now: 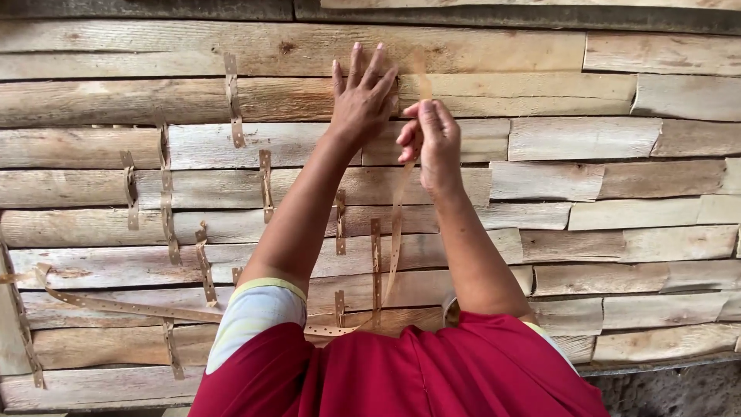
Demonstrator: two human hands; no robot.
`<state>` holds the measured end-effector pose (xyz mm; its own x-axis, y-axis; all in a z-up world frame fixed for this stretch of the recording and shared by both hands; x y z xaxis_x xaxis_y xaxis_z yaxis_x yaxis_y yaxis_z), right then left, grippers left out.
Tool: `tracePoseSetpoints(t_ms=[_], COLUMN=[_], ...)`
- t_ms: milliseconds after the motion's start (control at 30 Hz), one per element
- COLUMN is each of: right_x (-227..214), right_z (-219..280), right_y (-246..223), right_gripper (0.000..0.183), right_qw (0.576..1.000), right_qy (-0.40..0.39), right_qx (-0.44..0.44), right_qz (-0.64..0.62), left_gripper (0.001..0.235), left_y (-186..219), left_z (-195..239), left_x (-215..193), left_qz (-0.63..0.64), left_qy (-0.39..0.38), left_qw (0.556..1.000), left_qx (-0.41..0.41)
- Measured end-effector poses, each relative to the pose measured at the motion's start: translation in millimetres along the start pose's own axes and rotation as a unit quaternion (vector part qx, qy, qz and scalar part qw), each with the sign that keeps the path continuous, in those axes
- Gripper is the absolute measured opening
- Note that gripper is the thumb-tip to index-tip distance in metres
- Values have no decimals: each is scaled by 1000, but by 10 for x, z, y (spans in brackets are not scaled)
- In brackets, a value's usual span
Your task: Applying adhesive to thin wooden strips and attaching them to a wooden panel.
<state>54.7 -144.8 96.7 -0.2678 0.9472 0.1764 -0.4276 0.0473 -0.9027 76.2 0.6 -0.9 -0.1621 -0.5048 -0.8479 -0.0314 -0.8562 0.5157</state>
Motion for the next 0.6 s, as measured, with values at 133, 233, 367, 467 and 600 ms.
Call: tracePoseSetpoints(t_ms=[133, 233, 367, 467, 600], right_x=[-212, -328, -284, -164, 36], right_z=[-15, -37, -33, -21, 10], right_y=[-39, -49, -66, -74, -69], right_gripper=[31, 34, 33, 30, 26], right_qw=[998, 994, 997, 999, 997], right_qy=[37, 84, 66, 10, -66], right_qx=[-32, -29, -23, -44, -36], right_qz=[-38, -60, -44, -27, -13], left_gripper=[52, 49, 48, 43, 21], left_y=[15, -17, -13, 40, 263], left_z=[-35, -23, -16, 36, 158], left_x=[62, 102, 101, 23, -410], left_qz=[-19, -47, -52, -29, 198], left_qy=[44, 103, 117, 154, 393], left_qw=[998, 992, 990, 985, 894], left_qx=[33, 59, 65, 77, 78])
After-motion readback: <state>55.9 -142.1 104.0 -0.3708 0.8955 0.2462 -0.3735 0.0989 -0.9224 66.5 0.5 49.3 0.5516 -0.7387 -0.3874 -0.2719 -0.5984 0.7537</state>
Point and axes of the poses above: each hand's wrist, its own z-axis away from the middle knuckle, its own x-axis out of the palm, y = z × x, the point moved 5 cm from there along -z, towards the middle knuckle, and after that the axes turned 6 degrees about x, right-handed, at the moved point
